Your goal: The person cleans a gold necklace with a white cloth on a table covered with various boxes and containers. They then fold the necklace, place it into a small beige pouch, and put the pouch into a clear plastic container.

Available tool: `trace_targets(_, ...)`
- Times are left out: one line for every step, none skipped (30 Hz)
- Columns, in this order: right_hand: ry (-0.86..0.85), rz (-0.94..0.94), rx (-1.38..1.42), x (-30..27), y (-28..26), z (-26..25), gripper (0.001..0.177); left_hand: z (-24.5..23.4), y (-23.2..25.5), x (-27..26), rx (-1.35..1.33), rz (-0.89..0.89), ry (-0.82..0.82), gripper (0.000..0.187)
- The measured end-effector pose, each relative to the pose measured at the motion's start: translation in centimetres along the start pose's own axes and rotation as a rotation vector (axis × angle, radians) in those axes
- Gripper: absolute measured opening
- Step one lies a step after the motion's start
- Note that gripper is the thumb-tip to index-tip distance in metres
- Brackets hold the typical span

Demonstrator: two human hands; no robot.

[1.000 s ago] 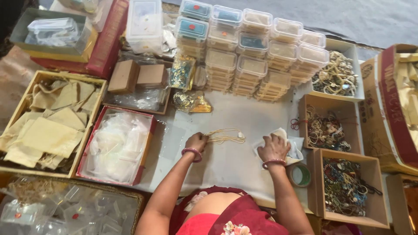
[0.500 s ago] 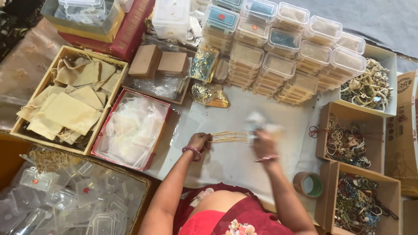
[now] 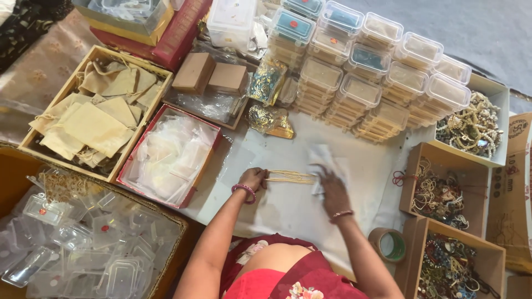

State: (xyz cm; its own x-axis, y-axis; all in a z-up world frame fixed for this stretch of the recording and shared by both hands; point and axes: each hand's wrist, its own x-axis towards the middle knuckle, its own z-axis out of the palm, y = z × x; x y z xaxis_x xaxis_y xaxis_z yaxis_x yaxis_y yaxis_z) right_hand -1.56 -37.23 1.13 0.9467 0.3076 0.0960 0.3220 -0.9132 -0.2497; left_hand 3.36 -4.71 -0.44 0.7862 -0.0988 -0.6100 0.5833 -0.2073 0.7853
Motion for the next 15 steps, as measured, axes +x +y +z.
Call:
trace_targets(0.003, -0.006, -0.002, -1.0, 2.9, 0.4, 0.074, 0.2, 0.0, 0.1, -0.003, 0.004, 0.004, 0.034)
trace_targets(-0.008, 0.058, -0.055, -1.7, 5.7, 0.9, 0.071, 0.1, 0.0, 0.1, -0.001, -0.003, 0.003, 0.034)
trace_targets(-0.018, 0.123, -0.107, -2.5, 8.5, 1.5, 0.069, 0.1, 0.0, 0.1, 0.001, -0.011, 0.002, 0.034)
trace_targets(-0.013, 0.113, -0.105, -1.8, 7.5, -0.9, 0.069, 0.2, -0.2, 0.3, -0.002, -0.007, 0.013, 0.034)
trace_targets(-0.107, 0.371, -0.197, -1.3, 6.5, -3.3, 0.063, 0.3, -0.4, 0.4, -0.013, -0.018, 0.017, 0.034)
trace_targets(-0.192, 0.631, -0.29, -0.7, 5.5, -5.6, 0.057, 0.4, -0.5, 0.6, -0.023, -0.029, 0.02, 0.034)
trace_targets(-0.186, 0.621, -0.287, 0.3, 4.1, -6.5, 0.057, 0.7, -1.4, 1.6, -0.026, -0.025, 0.03, 0.034)
trace_targets(-0.058, 0.621, -0.288, 1.2, 2.7, -7.4, 0.06, 1.0, -2.2, 2.7, 0.2, 0.077, 0.067, 0.034)
trace_targets(0.071, 0.622, -0.286, 2.1, 1.3, -8.4, 0.065, 1.3, -2.9, 3.9, 0.428, 0.178, 0.104, 0.035)
trace_targets(0.077, 0.617, -0.282, 2.9, -0.1, -7.6, 0.065, 1.5, -1.0, 2.0, 0.428, 0.181, 0.111, 0.035)
trace_targets(0.15, 0.347, -0.02, 3.7, -1.5, -6.8, 0.062, 1.6, 1.0, 0.1, 0.586, 0.316, 0.161, 0.033)
trace_targets(0.222, 0.072, 0.235, 4.5, -2.8, -6.1, 0.06, 1.9, 2.9, -1.8, 0.744, 0.451, 0.208, 0.031)
trace_targets(0.226, 0.066, 0.237, 5.7, -5.3, -6.8, 0.06, 1.9, 3.9, -2.4, 0.745, 0.453, 0.216, 0.031)
trace_targets(0.046, 0.081, 0.533, 6.9, -7.9, -7.5, 0.062, 1.9, 5.0, -3.0, 0.716, 0.636, 0.18, 0.031)
trace_targets(-0.142, 0.093, 0.824, 8.1, -10.4, -8.3, 0.064, 1.8, 6.0, -3.6, 0.684, 0.818, 0.144, 0.034)
